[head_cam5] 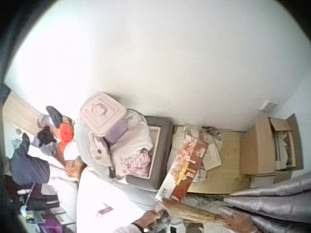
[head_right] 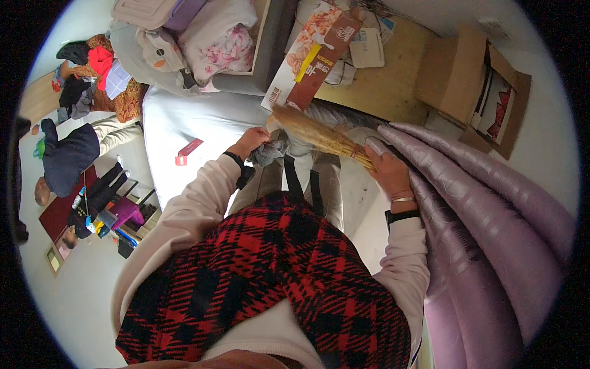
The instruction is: The person organizes items on a cluttered table in a bedroom. They move a box, handle a cable, and sort through papers while holding a broom. The person places items on the bed and rearranges objects on the table.
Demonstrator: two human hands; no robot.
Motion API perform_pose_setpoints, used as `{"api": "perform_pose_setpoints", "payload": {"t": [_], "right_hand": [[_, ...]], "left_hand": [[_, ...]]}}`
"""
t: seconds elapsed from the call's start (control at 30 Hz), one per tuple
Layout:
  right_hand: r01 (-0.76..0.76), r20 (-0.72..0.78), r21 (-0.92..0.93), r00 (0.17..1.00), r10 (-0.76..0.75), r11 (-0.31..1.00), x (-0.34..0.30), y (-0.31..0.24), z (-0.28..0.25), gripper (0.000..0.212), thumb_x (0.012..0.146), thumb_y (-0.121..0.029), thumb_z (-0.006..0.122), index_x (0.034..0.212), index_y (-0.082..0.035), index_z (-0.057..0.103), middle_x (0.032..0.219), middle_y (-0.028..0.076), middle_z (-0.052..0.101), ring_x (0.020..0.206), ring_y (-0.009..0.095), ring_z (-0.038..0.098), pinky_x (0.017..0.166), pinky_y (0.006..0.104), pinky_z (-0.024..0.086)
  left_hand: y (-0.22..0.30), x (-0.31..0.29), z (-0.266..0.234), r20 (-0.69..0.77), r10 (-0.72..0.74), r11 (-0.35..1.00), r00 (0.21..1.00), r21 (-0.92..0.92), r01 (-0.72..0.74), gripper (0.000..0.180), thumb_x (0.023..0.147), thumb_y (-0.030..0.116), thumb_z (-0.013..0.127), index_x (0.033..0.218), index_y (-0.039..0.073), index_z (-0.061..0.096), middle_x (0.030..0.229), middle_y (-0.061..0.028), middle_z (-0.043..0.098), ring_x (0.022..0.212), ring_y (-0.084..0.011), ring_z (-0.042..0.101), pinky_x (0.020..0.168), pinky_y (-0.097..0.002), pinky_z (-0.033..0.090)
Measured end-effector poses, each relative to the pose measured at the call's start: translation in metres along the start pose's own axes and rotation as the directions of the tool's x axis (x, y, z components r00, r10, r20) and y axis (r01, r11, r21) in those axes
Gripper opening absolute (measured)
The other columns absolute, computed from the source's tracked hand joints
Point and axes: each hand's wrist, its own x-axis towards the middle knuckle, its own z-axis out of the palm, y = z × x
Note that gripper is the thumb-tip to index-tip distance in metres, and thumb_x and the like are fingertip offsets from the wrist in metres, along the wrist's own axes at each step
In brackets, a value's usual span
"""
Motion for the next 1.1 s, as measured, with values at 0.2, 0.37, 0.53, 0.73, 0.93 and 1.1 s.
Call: {"api": "perform_pose_setpoints", "payload": {"t": [0.2,0.37,0.53,0.73,0.93,1.1], "right_hand": [[-0.502,-0.254,0.574,0.642,0.723,0.647,0.018,0.035,-0.016,0.047,0.08,-0.032,0.059,0.121,-0.013,0.047,0.084,0.015,0.061,0.074,0.031,0.06,0.063,0.0388,0.048],[-0.068,-0.424,0.209,0.892,0.154,0.975,-0.002,-0.01,-0.01,0.051,0.078,-0.03,0.059,0.124,-0.016,0.043,0.08,0.013,0.059,0.068,0.03,0.058,0.061,0.0394,0.047],[-0.016,-0.216,0.077,0.976,0.032,0.997,0.059,-0.023,0.004,0.05,0.078,-0.035,0.057,0.123,-0.018,0.044,0.081,0.015,0.057,0.068,0.033,0.057,0.058,0.0412,0.045],[-0.495,-0.246,0.534,0.685,0.686,0.686,0.085,0.039,-0.043,0.054,0.081,-0.04,0.054,0.126,-0.013,0.04,0.092,0.022,0.06,0.081,0.037,0.059,0.067,0.0419,0.046],[-0.37,-0.258,0.477,0.808,0.529,0.797,0.05,-0.016,-0.068,0.057,0.079,-0.032,0.059,0.128,-0.011,0.039,0.096,0.021,0.059,0.085,0.034,0.059,0.07,0.0389,0.046],[-0.263,-0.422,0.283,0.83,0.366,0.923,0.045,-0.012,-0.111,0.055,0.081,-0.029,0.056,0.13,-0.012,0.038,0.099,0.019,0.059,0.083,0.032,0.06,0.071,0.0374,0.047]], "left_hand": [[-0.021,0.009,-0.009,-0.046,-0.01,0.977,0.999,0.215,0.019,0.016,0.067,0.014,0.059,0.074,0.0,0.062,0.072,-0.0099,0.063,0.064,-0.0179,0.059,0.061,-0.0304,0.045],[-0.024,0.015,-0.006,0.01,0.09,0.983,0.996,0.161,-0.09,0.019,0.065,0.018,0.059,0.071,0.0,0.063,0.065,-0.0111,0.062,0.062,-0.0216,0.059,0.061,-0.0321,0.045],[0.006,0.004,0.0,0.081,0.083,0.969,0.993,0.227,-0.1,0.011,0.068,0.008,0.061,0.073,-0.001,0.059,0.072,-0.0073,0.061,0.066,-0.0161,0.058,0.063,-0.0275,0.046],[0.085,-0.016,0.012,-0.042,0.357,0.904,0.933,0.267,-0.334,0.023,0.069,0.017,0.064,0.085,0.001,0.059,0.076,-0.0069,0.061,0.072,-0.0147,0.058,0.065,-0.0282,0.045],[0.185,0.03,0.043,-0.17,0.667,0.733,0.725,0.324,-0.598,0.044,0.066,0.027,0.064,0.1,0.002,0.056,0.093,-0.0178,0.06,0.087,-0.0312,0.058,0.074,-0.0366,0.046],[0.208,0.052,0.079,0.049,0.435,0.83,0.899,0.364,-0.422,0.036,0.068,0.024,0.059,0.096,0.0,0.058,0.087,-0.0235,0.06,0.086,-0.035,0.058,0.072,-0.0406,0.045]]}}
